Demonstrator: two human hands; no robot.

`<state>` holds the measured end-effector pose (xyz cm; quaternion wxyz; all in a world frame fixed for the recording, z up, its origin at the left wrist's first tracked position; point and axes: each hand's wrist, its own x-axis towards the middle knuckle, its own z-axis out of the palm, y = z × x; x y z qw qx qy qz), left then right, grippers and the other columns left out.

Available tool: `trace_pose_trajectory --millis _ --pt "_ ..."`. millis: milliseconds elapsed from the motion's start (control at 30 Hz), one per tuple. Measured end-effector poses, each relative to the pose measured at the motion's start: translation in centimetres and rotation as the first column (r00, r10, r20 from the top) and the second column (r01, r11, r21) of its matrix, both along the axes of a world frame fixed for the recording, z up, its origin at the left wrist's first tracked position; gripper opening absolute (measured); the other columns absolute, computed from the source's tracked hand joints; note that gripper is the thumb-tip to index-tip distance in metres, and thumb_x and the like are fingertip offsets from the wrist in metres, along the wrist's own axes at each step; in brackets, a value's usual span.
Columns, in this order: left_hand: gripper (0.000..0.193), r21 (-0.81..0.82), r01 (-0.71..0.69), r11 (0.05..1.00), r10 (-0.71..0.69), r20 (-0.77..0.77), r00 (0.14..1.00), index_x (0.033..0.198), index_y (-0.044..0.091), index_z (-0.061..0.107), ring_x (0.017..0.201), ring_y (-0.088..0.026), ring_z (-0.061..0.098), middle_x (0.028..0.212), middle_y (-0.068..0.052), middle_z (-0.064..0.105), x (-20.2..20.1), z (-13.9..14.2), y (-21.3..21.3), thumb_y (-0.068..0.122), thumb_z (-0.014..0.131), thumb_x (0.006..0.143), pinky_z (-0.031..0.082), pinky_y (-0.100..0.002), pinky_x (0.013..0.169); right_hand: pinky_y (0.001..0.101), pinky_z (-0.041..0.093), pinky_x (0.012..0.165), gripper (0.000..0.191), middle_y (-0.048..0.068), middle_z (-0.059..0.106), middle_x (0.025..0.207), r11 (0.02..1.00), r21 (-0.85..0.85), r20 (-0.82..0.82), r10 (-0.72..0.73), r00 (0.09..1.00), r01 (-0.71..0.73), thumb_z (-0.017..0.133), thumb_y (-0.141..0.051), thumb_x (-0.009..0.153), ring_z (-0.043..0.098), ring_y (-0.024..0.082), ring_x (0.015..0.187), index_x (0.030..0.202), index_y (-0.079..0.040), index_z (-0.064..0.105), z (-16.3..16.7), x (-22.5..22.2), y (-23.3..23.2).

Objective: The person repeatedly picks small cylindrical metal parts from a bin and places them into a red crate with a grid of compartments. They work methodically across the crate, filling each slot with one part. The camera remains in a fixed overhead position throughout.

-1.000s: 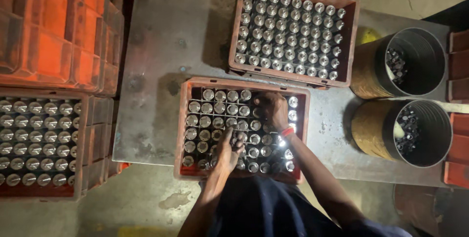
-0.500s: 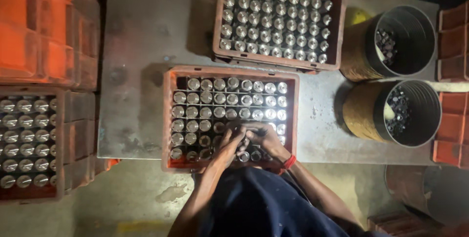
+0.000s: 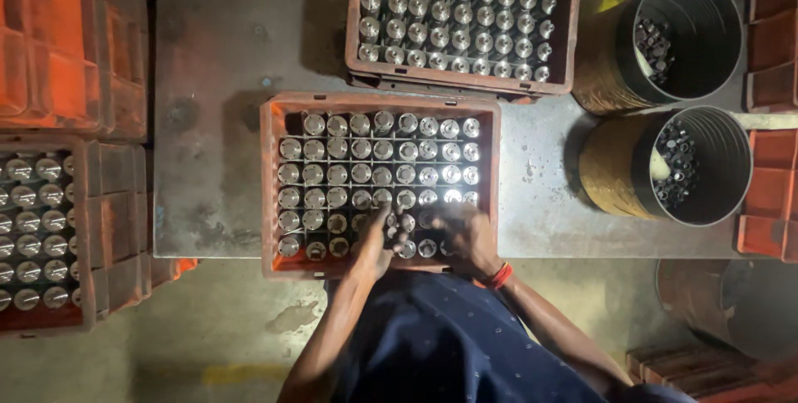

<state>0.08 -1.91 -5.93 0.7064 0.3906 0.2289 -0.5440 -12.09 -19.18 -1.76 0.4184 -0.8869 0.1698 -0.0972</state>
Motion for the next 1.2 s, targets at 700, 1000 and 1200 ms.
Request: trace_pose_trajectory --millis 700,1000,1200 --pt "0.021 0.152 0.003 0.988 -0.054 0.33 0.943 0.113 0.01 0.068 0.056 -0.007 0.051 0.075 0.0 0.058 -1.8 -1.8 -1.5 0.026 0.063 0.1 0.037 -0.021 0.043 0.0381 0.057 0.078 0.017 0.01 0.078 0.1 0.996 0.092 0.019 0.007 1.0 -0.009 0.079 -0.017 0.089 0.074 0.026 0.089 0.099 -0.006 0.07 1.7 1.0 0.5" --pt "0.028 0.355 -0.169 0.919 -0.239 0.846 0.477 0.12 0.006 0.057 0.069 -0.012 0.062 0.086 -0.005 0.066 -3.1 -2.5 -4.4 0.032 0.051 0.112 0.047 -0.024 0.057 0.0307 0.06 0.074 0.026 0.005 0.078 0.096 0.868 0.461 -0.203 -0.101 0.974 0.186 0.08 -0.023 0.086 0.074 0.015 0.086 0.105 -0.007 0.076 -1.1 1.0 0.1" --pt "0.033 0.123 -0.129 0.984 0.06 0.453 0.889 0.114 0.005 0.063 0.052 -0.007 0.048 0.072 -0.001 0.058 -1.0 -1.5 -1.8 0.036 0.053 0.109 0.032 -0.022 0.041 0.0342 0.06 0.066 0.022 0.011 0.072 0.101 0.991 0.029 -0.177 -0.124 0.976 0.131 0.079 -0.019 0.088 0.069 0.02 0.084 0.108 -0.01 0.078 -2.2 1.7 -2.4"
